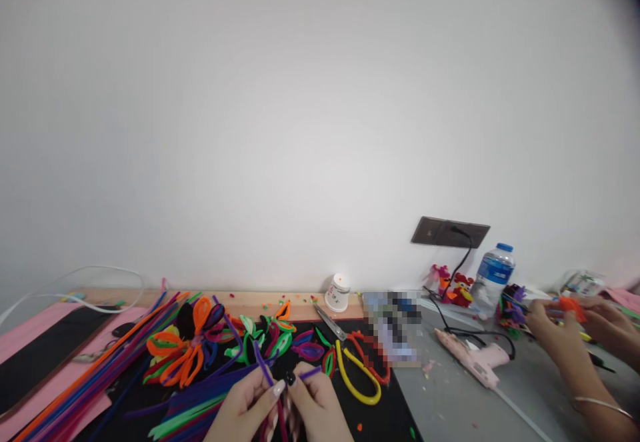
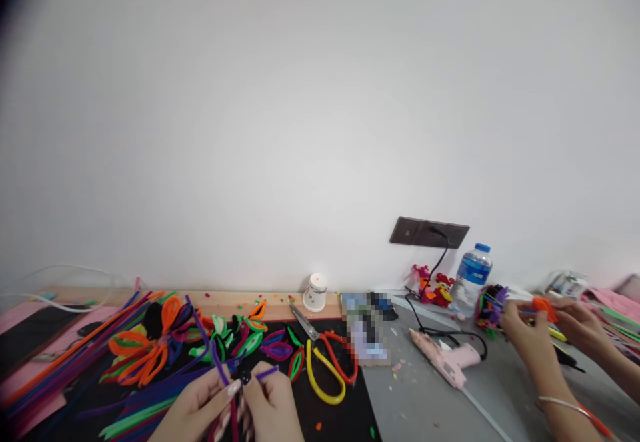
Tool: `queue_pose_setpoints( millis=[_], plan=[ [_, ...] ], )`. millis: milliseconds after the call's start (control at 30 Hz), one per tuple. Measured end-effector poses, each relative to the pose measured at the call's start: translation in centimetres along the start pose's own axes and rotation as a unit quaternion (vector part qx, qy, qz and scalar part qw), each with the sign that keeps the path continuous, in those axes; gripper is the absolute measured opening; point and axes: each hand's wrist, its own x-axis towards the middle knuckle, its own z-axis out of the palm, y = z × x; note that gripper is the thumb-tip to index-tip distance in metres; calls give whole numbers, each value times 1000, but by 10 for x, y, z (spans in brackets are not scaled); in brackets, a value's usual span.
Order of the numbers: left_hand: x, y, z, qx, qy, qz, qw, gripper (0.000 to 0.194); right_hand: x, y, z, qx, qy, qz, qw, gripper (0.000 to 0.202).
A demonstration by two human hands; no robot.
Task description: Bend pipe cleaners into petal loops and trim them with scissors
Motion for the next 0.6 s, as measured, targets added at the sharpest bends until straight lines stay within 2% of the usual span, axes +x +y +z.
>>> queue_pose_setpoints(
  millis=[100,267,433,600],
  plan=[
    [4,-6,-6,-28,13,-2,1000,37,1,4,1,14,-9,5,1000,41],
    [6,-11,-8,-80,14,-17,997,34,2,-1,1,61,-47,63,995,46],
    [4,-2,-6,-101,37,-27,994,35,1,-12,-3,74,-14,64,995,31],
    [7,-1,-6,-112,66,-29,991,38,1,-13,-9,145,6,68,987,30]
  ],
)
